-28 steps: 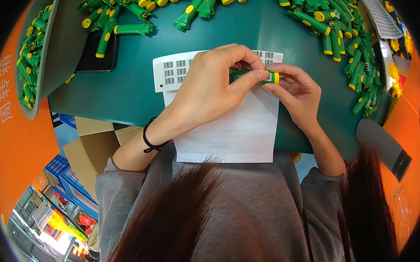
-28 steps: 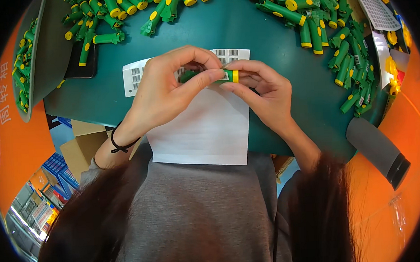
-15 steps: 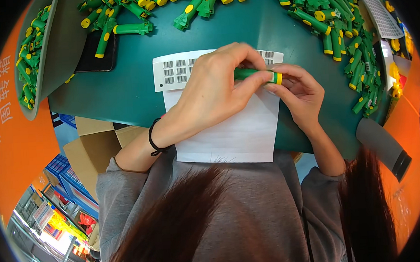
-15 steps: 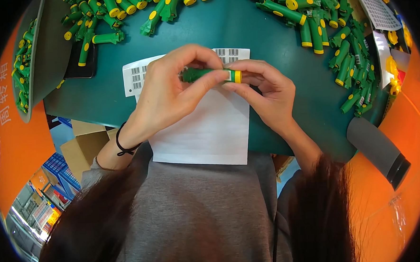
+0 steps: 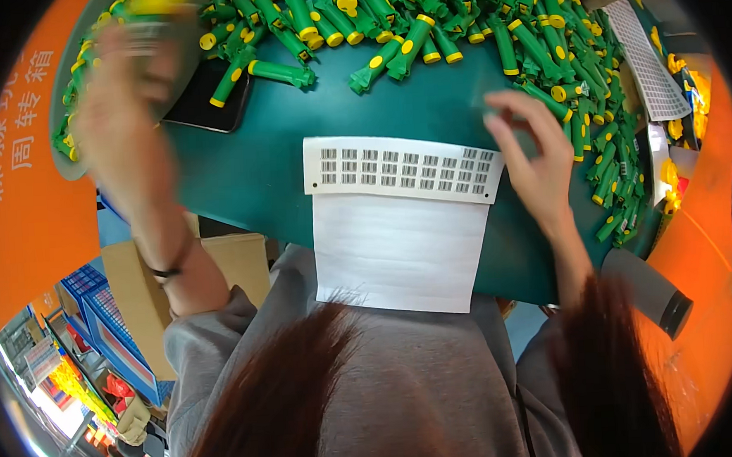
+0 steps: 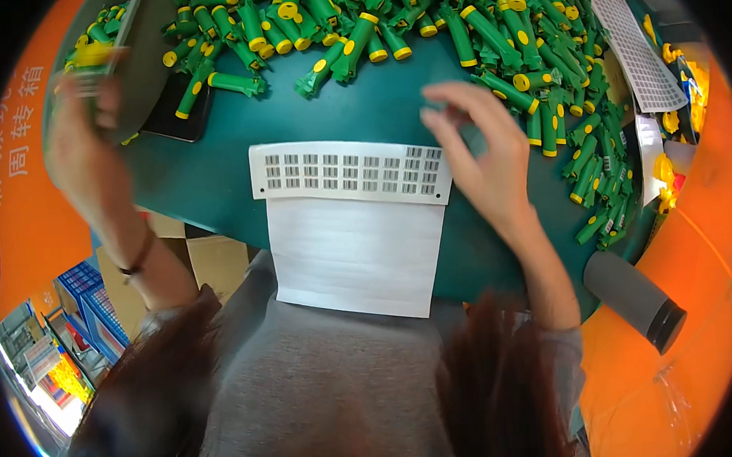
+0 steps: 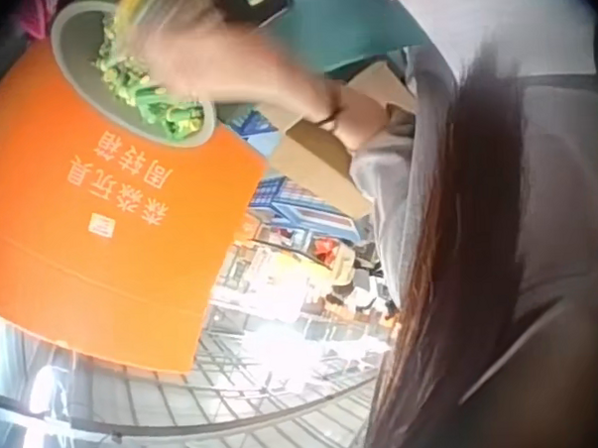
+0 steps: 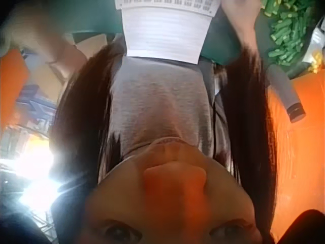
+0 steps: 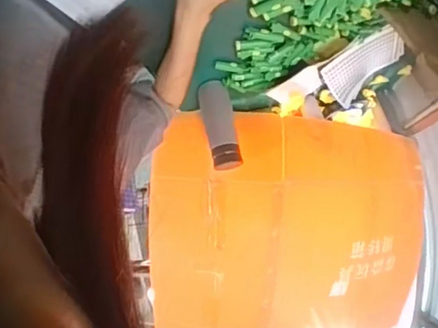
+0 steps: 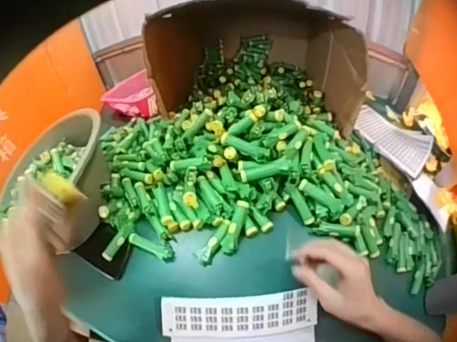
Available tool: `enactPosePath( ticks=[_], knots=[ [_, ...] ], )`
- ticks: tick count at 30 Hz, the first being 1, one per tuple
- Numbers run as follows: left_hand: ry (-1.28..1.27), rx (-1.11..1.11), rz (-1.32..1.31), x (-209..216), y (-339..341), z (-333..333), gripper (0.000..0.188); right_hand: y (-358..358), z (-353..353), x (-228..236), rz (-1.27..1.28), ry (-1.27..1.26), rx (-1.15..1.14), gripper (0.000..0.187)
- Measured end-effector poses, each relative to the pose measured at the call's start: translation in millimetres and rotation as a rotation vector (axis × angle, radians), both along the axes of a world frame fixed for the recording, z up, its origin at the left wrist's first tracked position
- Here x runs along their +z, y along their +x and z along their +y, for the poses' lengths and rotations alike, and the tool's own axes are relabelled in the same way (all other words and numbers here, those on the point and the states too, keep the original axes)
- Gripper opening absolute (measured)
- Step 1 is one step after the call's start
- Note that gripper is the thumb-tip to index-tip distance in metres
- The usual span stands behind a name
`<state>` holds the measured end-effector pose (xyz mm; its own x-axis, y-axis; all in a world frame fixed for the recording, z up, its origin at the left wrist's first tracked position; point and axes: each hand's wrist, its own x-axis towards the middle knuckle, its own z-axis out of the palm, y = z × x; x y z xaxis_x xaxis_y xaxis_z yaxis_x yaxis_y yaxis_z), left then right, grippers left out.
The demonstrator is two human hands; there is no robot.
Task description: Applying adhesive labels to small green plastic tubes at a workbench.
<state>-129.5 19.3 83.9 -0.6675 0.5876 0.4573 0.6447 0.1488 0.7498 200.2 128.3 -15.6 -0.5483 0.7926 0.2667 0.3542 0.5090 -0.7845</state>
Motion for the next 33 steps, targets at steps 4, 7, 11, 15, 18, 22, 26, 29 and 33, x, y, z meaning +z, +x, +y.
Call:
enactPosePath(
  ticks=[4,7,11,15,18,22,26,29,33],
  knots=[
    [0.102,0.372,1.03,16.2,-111.7,1.6,0.028,-53.7,37.2,2.6,-0.146,0.106,-0.038,0.039],
    [0.156,0.022,0.646,-8.6,-24.8,15.4,0.02,-61.5,50.2,-16.9,-0.398,0.348,-0.148,0.034],
    [-0.253,-0.819,-0.144,-54.8,88.2,-3.4,0.026,-45.0,47.4,-12.4,-0.441,0.325,-0.225,0.028],
    [-0.185,-0.841,-0.054,-108.2,120.6,7.9,0.026,-17.4,24.8,16.0,-0.237,-0.007,-0.275,0.023],
    [-0.204,-0.816,0.044,-113.7,133.1,20.0,0.019,10.9,5.2,22.6,0.302,-0.435,-0.18,0.024],
    [-0.155,-0.808,0.112,-121.7,140.7,25.0,0.009,42.4,-26.7,-5.4,0.542,-0.532,0.023,0.027],
    [-0.122,-0.796,0.054,-126.2,144.6,25.6,0.008,41.1,-50.8,-19.2,0.558,-0.703,-0.088,0.037],
    [-0.11,-0.821,0.078,-130.3,144.5,28.3,0.008,41.9,-56.5,-33.6,0.589,-0.643,0.045,0.035],
    [-0.277,-0.834,-0.254,-116.3,136.3,33.8,0.007,39.3,-58.1,-35.3,0.616,-0.684,0.001,0.035]
  ],
)
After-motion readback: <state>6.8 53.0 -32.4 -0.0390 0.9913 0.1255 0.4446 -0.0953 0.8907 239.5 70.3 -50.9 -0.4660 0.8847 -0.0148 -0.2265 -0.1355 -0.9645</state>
